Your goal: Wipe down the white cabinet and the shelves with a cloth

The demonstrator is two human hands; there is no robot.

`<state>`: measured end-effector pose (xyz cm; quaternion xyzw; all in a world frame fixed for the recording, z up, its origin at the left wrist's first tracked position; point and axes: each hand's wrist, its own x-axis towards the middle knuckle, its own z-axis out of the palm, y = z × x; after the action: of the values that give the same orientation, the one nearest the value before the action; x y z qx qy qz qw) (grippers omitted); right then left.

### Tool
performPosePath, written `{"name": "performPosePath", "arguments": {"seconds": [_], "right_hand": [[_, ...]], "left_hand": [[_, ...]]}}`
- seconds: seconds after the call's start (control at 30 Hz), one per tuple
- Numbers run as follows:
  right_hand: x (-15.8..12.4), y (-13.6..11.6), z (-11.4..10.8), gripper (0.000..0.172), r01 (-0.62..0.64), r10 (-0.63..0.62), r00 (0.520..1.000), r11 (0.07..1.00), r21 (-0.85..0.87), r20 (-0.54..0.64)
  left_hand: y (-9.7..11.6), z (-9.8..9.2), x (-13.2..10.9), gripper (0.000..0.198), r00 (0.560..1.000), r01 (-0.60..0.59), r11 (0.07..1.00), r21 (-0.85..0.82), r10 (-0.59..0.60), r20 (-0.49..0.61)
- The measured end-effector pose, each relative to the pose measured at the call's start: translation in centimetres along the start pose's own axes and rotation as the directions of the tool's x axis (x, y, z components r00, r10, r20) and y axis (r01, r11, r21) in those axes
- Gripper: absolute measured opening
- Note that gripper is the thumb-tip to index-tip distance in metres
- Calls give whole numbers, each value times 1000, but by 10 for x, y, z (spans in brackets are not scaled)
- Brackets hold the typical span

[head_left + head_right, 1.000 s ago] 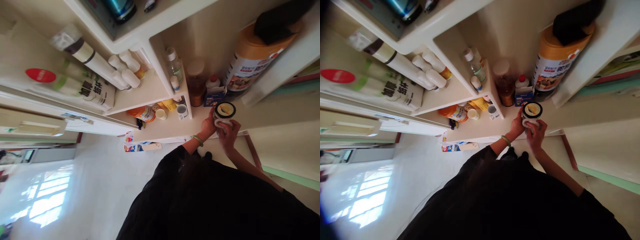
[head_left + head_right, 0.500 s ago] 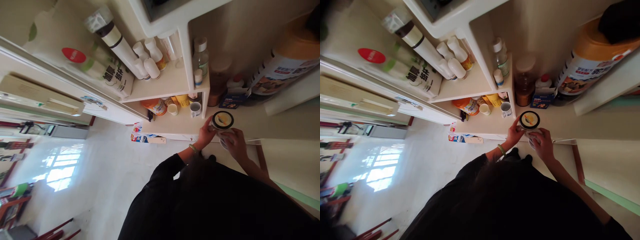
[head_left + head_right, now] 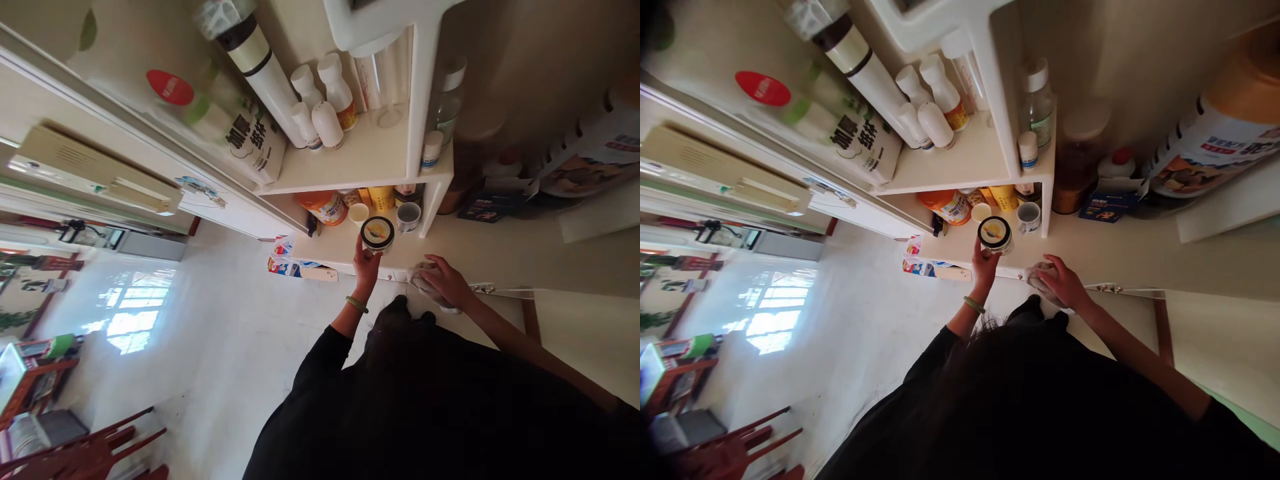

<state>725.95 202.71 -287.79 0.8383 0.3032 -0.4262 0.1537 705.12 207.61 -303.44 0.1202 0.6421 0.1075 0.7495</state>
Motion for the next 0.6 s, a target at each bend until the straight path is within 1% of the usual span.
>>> {"name": "performPosePath", "arguments": {"seconds": [0.13, 0.23, 0.37, 0.47, 0.6], "right_hand": [[25, -12, 19, 71, -44, 42, 991, 999, 16, 128], [47, -18, 31, 87, -32, 27, 983, 999, 25, 179], [76, -18, 44, 105, -44, 38, 982, 999, 24, 184], [92, -16, 52, 110, -68, 61, 984, 997, 37, 166], [103, -12, 57, 115, -60, 40, 988, 990, 126, 150]], "left_hand": [[2, 19, 24, 104, 1000, -22, 999, -49, 22, -3], [1, 33, 39, 104, 1000, -22, 997, -68, 21, -16], [0, 45, 56, 104, 999, -21, 998, -66, 19, -32], [-1, 52, 66, 107, 999, -22, 997, -78, 20, -31], [-6, 58, 79, 110, 998, -54, 992, -112, 52, -25]]}}
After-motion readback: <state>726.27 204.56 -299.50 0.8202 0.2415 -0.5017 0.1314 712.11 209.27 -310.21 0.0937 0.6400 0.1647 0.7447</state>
